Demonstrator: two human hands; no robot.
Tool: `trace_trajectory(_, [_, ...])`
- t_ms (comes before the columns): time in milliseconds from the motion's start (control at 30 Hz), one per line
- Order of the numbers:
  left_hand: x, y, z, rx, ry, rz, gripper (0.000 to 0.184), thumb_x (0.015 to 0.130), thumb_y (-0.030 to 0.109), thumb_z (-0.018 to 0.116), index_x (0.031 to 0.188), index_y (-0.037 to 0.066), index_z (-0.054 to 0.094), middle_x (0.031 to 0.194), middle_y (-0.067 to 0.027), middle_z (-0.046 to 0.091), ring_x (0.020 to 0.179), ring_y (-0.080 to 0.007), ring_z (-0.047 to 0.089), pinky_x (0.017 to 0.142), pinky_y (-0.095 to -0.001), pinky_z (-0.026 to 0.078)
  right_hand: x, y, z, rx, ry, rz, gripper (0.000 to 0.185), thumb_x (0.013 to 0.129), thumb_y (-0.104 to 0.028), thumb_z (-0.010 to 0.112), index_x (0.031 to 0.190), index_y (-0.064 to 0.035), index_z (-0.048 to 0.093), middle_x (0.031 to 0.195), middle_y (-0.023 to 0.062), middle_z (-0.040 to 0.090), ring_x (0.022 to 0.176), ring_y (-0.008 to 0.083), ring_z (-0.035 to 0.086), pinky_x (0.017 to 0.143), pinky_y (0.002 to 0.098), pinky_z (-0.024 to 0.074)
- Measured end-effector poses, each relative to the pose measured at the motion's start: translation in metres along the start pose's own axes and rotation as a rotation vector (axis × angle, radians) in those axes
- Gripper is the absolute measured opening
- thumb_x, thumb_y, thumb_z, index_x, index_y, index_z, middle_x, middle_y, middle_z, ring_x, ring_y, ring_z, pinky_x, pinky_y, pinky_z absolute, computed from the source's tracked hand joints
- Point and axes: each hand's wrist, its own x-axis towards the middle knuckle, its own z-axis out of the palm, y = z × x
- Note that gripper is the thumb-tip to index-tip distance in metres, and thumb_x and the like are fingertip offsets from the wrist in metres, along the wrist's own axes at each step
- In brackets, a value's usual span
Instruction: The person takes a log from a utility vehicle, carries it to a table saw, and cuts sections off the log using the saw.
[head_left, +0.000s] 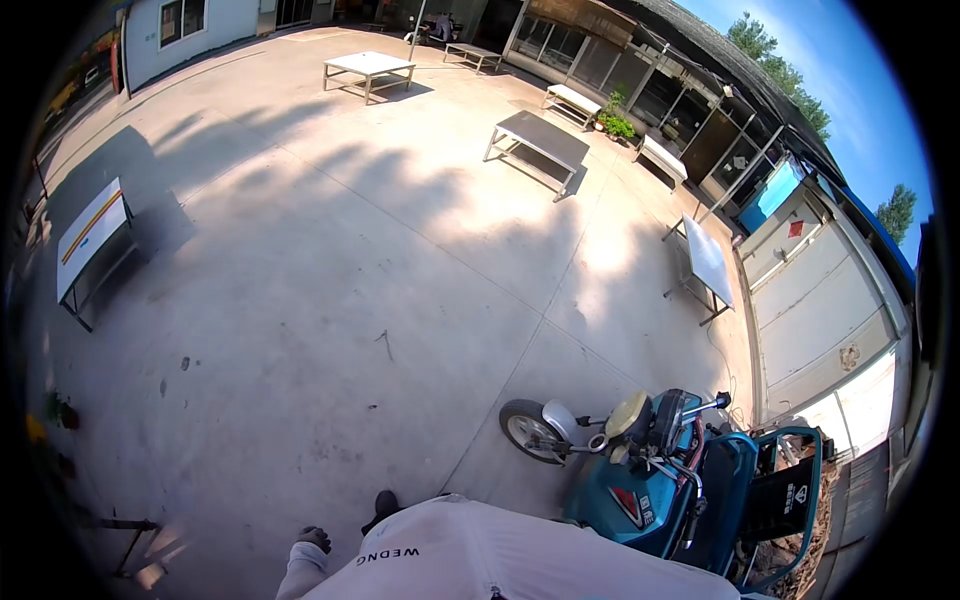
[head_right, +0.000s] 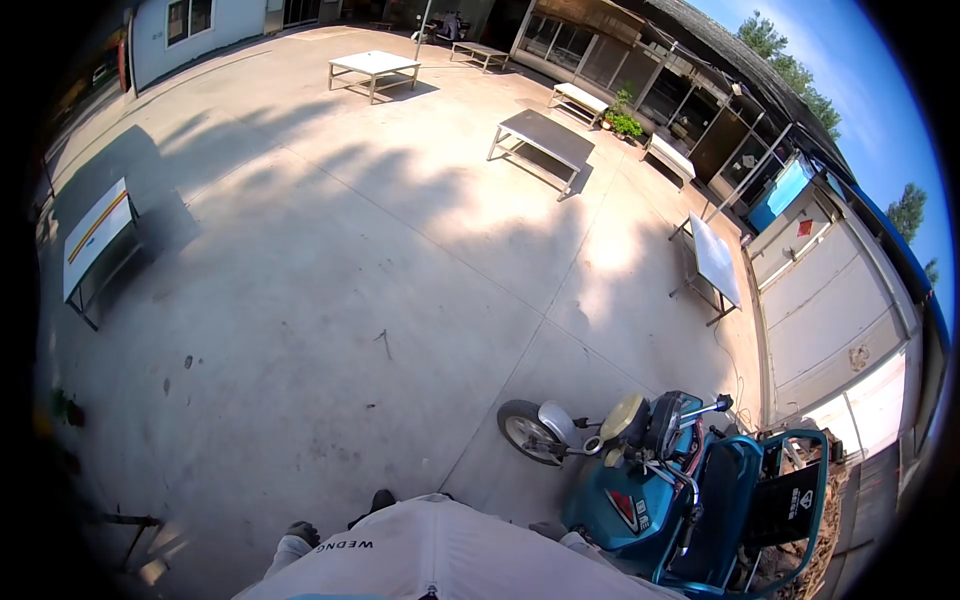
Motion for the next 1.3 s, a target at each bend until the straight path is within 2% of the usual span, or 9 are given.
trace_trajectory(67, [-0.003, -0.004, -0.006, 0.101, -0.014, -0.097, 0.032, 0.091, 0.012, 0.062, 0.12, 0.022, 0.053, 0.102, -0.0147, 0.067, 0.081, -0.0358, 0.064, 0.06, -0.0579, 0.048, -0.009, -0.003, 0.011, 0.202, -0.009, 0.049, 0.032, 0.095, -0.028, 0.064, 0.116, -0.0046, 0.065, 0.096, 0.0048, 0.065, 0.082, 0.0214, 0.064, 0.072, 0.036, 0.0512])
trace_trajectory(133, [-0.005, 0.003, -0.003, 0.19, -0.03, -0.153, 0.034, 0.091, 0.011, 0.063, 0.121, 0.022, 0.053, 0.101, -0.0145, 0.067, 0.081, -0.0357, 0.064, 0.06, -0.0579, 0.048, -0.02, -0.026, 0.002, 0.998, -0.129, 0.167, 0.036, 0.095, -0.028, 0.064, 0.12, -0.0016, 0.064, 0.102, 0.0072, 0.067, 0.09, 0.0229, 0.066, 0.077, 0.0355, 0.0525])
trace_trajectory(400, [0.026, 0.114, 0.06, 0.466, -0.073, -0.005, 0.038, 0.087, 0.008, 0.065, 0.121, 0.021, 0.055, 0.098, -0.0142, 0.068, 0.079, -0.0356, 0.065, 0.062, -0.0569, 0.05, -0.119, -0.113, 0.064, 0.661, 0.342, 0.188, 0.043, 0.094, -0.028, 0.066, 0.126, 0.0006, 0.062, 0.108, 0.0105, 0.068, 0.094, 0.0215, 0.067, 0.079, 0.0336, 0.0531])
trace_trajectory(700, [0.011, 0.224, 0.182, 0.632, -0.117, 0.336, 0.036, 0.087, 0.006, 0.066, 0.119, 0.021, 0.056, 0.09, -0.011, 0.069, 0.066, -0.0296, 0.063, 0.054, -0.0493, 0.05, -0.21, 0.037, 0.202, 1.212, 0.448, 0.578, 0.042, 0.093, -0.024, 0.068, 0.127, 0.0, 0.059, 0.107, 0.0122, 0.066, 0.093, 0.0257, 0.066, 0.075, 0.0393, 0.0537])
trace_trajectory(833, [-0.021, 0.187, 0.224, 0.848, -0.155, 0.315, 0.036, 0.088, 0.009, 0.066, 0.121, 0.018, 0.056, 0.091, -0.0114, 0.069, 0.069, -0.0284, 0.066, 0.057, -0.0504, 0.054, -0.247, 0.07, 0.268, 1.487, 0.663, 0.525, 0.038, 0.092, -0.025, 0.065, 0.122, -0.0019, 0.062, 0.103, 0.0114, 0.067, 0.092, 0.0265, 0.065, 0.071, 0.0407, 0.0524])
trace_trajectory(900, [-0.027, 0.122, 0.248, 0.906, -0.174, 0.276, 0.036, 0.089, 0.01, 0.065, 0.122, 0.017, 0.056, 0.092, -0.0115, 0.069, 0.069, -0.0279, 0.066, 0.06, -0.0498, 0.055, -0.286, 0.057, 0.273, 1.308, 0.69, 0.646, 0.041, 0.091, -0.023, 0.067, 0.124, -0.0004, 0.06, 0.107, 0.0129, 0.068, 0.093, 0.0259, 0.065, 0.075, 0.0391, 0.0529])
trace_trajectory(967, [-0.047, 0.087, 0.255, 1.039, -0.237, 0.308, 0.035, 0.09, 0.011, 0.066, 0.123, 0.016, 0.057, 0.095, -0.0111, 0.07, 0.072, -0.0277, 0.066, 0.062, -0.0487, 0.055, -0.238, 0.206, 0.4, 0.912, 0.599, 0.456, 0.039, 0.09, -0.02, 0.067, 0.122, 0.0013, 0.062, 0.112, 0.0128, 0.068, 0.093, 0.0252, 0.066, 0.08, 0.0361, 0.0529])
trace_trajectory(1167, [-0.109, -0.054, 0.262, 1.18, -0.33, 0.271, 0.034, 0.092, 0.013, 0.066, 0.125, 0.015, 0.058, 0.1, -0.0097, 0.071, 0.077, -0.0272, 0.068, 0.068, -0.047, 0.056, -0.314, 0.244, 0.416, 1.2, 0.473, 0.643, 0.036, 0.09, -0.024, 0.068, 0.116, 0.0014, 0.066, 0.116, 0.0109, 0.068, 0.096, 0.0251, 0.066, 0.084, 0.0342, 0.0525])
trace_trajectory(1300, [-0.134, -0.129, 0.252, 1.475, -0.38, 0.24, 0.041, 0.088, 0.02, 0.071, 0.126, 0.013, 0.059, 0.104, -0.0089, 0.07, 0.084, -0.0244, 0.068, 0.068, -0.0417, 0.056, -0.354, 0.327, 0.479, 0.858, 0.595, 0.473, 0.036, 0.091, -0.026, 0.067, 0.116, 0.0003, 0.066, 0.113, 0.0098, 0.068, 0.094, 0.0242, 0.066, 0.083, 0.0355, 0.0527])
